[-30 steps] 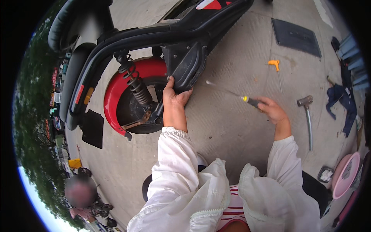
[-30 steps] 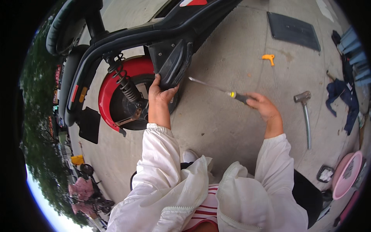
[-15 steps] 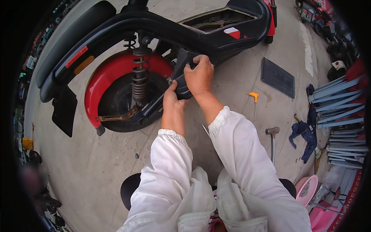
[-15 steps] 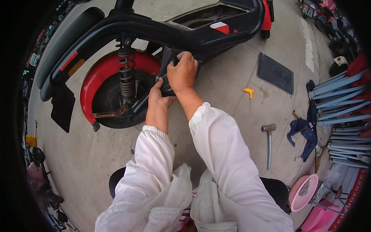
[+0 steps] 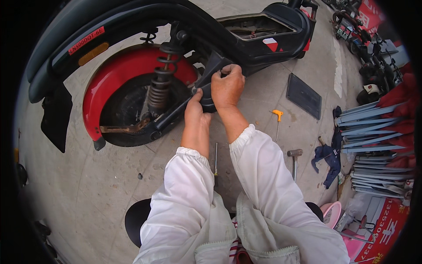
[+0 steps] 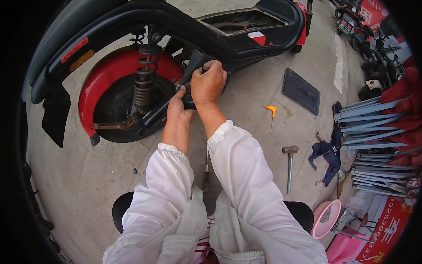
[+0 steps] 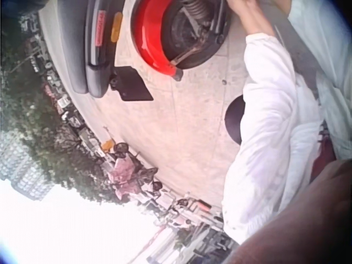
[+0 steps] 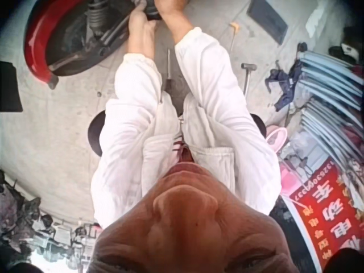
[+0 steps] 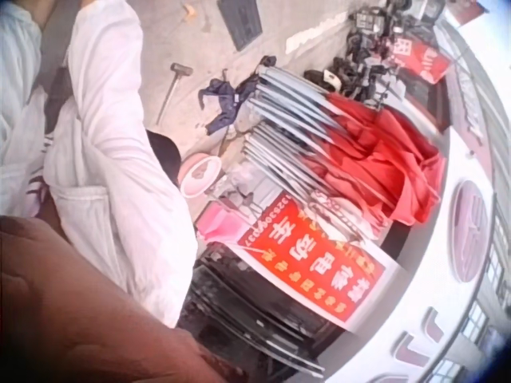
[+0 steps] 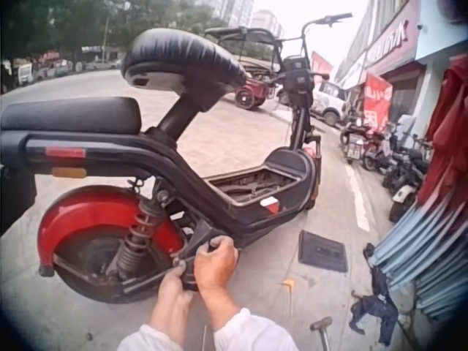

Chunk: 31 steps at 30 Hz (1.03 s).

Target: The person uses a screwdriver to tighten screws on the rear side panel of a red electric scooter. The person repeatedly adjusts the panel and secures it to the frame.

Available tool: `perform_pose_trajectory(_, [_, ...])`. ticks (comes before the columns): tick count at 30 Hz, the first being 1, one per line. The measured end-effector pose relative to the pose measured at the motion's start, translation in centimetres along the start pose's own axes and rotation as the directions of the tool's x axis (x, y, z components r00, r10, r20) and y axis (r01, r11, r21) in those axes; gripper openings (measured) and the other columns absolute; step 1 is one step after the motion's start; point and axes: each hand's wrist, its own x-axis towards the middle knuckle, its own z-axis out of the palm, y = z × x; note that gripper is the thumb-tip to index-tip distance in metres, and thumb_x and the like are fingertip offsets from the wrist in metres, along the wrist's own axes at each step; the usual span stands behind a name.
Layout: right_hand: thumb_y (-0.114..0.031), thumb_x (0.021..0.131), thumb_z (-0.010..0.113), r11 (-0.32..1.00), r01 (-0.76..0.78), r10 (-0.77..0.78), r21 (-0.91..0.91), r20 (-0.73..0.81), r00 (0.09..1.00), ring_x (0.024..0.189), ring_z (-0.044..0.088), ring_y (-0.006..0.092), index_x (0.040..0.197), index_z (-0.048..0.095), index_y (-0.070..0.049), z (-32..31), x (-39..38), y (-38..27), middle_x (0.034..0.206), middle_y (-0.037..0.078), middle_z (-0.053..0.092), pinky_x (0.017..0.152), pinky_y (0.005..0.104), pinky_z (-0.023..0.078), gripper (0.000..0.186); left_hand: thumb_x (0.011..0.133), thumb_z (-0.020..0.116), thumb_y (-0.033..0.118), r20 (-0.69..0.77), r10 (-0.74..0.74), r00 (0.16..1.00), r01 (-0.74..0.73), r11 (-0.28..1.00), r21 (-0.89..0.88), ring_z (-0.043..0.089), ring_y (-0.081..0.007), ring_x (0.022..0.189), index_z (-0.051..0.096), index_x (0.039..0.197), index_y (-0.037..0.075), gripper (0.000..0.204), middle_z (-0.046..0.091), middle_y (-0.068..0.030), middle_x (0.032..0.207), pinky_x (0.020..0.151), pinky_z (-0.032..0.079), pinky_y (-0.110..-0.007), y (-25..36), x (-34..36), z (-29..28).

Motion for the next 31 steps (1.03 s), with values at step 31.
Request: perform_pose_trajectory(31, [-0.01,0.078,0.073,0.986,0.038,-0.029,-0.163,0.057,0.998,0.12,0.047,0.0345,0.115,0.058,-0.002,0.1,-0.9,0.4,0.113,0.017,0.058,0.105,0.0473,0.036,0.04,0.1,0.058,0.015,0.025,0.014,1.0,-0.013,0.999,-0.042,0.069,-0.0291,0.099,0.056,0.119,0.0,0.024,0.067,-0.0157,0.113,0.087,0.057,-0.046,0.2,-0.2,0.0])
